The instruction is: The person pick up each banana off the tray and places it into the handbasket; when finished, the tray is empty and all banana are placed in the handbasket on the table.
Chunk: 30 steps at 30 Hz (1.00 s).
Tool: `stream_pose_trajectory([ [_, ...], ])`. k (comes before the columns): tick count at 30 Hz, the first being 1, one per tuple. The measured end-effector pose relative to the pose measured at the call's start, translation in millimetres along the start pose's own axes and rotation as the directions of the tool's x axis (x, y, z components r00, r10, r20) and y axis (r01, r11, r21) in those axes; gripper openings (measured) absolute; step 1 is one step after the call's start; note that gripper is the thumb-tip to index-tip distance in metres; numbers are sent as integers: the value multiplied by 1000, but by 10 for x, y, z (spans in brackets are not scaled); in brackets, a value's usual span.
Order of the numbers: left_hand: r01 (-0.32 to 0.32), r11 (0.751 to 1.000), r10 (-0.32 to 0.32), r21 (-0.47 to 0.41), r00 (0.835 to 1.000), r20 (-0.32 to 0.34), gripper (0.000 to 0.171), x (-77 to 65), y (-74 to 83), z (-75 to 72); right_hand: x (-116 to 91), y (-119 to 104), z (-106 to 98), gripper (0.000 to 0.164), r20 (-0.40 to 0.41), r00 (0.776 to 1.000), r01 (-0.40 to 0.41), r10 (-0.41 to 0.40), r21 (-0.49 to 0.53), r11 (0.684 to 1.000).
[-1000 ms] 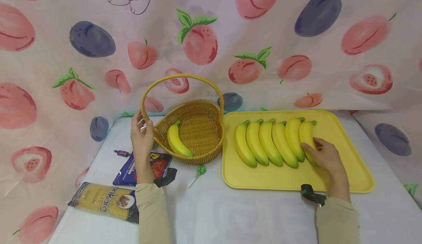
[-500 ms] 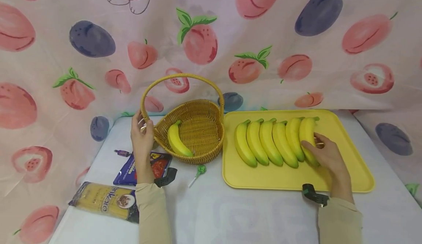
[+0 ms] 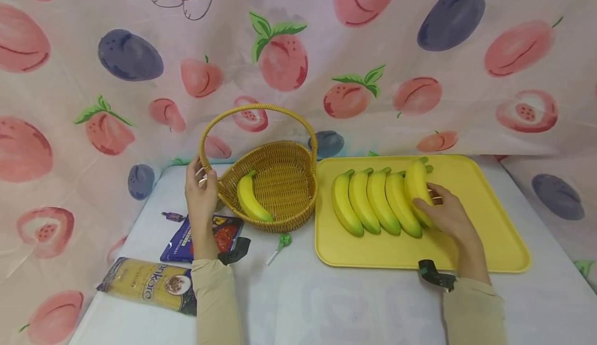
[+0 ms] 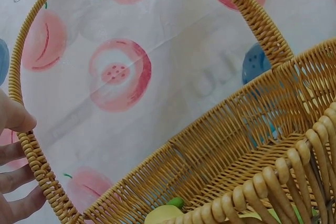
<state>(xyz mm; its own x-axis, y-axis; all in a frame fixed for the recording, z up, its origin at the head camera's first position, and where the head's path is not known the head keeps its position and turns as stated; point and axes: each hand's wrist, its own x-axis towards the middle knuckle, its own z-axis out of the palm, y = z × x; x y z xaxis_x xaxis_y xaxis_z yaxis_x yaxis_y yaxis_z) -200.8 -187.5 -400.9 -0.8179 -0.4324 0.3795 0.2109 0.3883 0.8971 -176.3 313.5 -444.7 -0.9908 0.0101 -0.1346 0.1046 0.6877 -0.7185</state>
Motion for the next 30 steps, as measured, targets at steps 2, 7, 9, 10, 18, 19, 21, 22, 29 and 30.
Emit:
stream_pose_trajectory([
  [2, 5, 1000, -5, 4, 1000, -1, 46, -1, 0, -1, -1, -36, 12, 80, 0, 1000, 21, -21, -6, 1000],
  [7, 11, 1000, -10, 14, 1000, -1, 46, -2, 8, -6, -24, -119, 30, 80, 26, 999, 34, -34, 1, 999],
  [9, 9, 1000, -9, 16, 1000, 0, 46, -3, 13, -7, -35, -157, 32, 81, 43, 998, 38, -38, 1, 999],
  [10, 9, 1000, -9, 17, 1000, 0, 46, -3, 14, -8, -40, -179, 34, 81, 50, 998, 42, -42, -1, 999],
  [18, 4, 1000, -4, 27, 1000, -5, 46, -1, 12, -4, -69, -358, 75, 78, 66, 990, 127, -125, -32, 991],
  [19, 5, 1000, -5, 26, 1000, -6, 46, -2, 14, -4, -73, -383, 83, 78, 71, 988, 138, -135, -36, 990],
  [21, 5, 1000, -5, 23, 1000, -7, 46, -2, 17, -4, -87, -440, 96, 77, 82, 985, 152, -149, -40, 988],
  [22, 6, 1000, -6, 22, 1000, -7, 46, -2, 17, -4, -95, -468, 101, 77, 91, 984, 156, -152, -43, 987],
  [29, 12, 1000, -12, 17, 1000, -2, 46, 0, 18, -2, -157, -625, 152, 74, 113, 974, 207, -199, -64, 976],
  [30, 13, 1000, -13, 17, 1000, -2, 46, 0, 17, -2, -165, -644, 163, 73, 115, 970, 221, -213, -58, 974],
])
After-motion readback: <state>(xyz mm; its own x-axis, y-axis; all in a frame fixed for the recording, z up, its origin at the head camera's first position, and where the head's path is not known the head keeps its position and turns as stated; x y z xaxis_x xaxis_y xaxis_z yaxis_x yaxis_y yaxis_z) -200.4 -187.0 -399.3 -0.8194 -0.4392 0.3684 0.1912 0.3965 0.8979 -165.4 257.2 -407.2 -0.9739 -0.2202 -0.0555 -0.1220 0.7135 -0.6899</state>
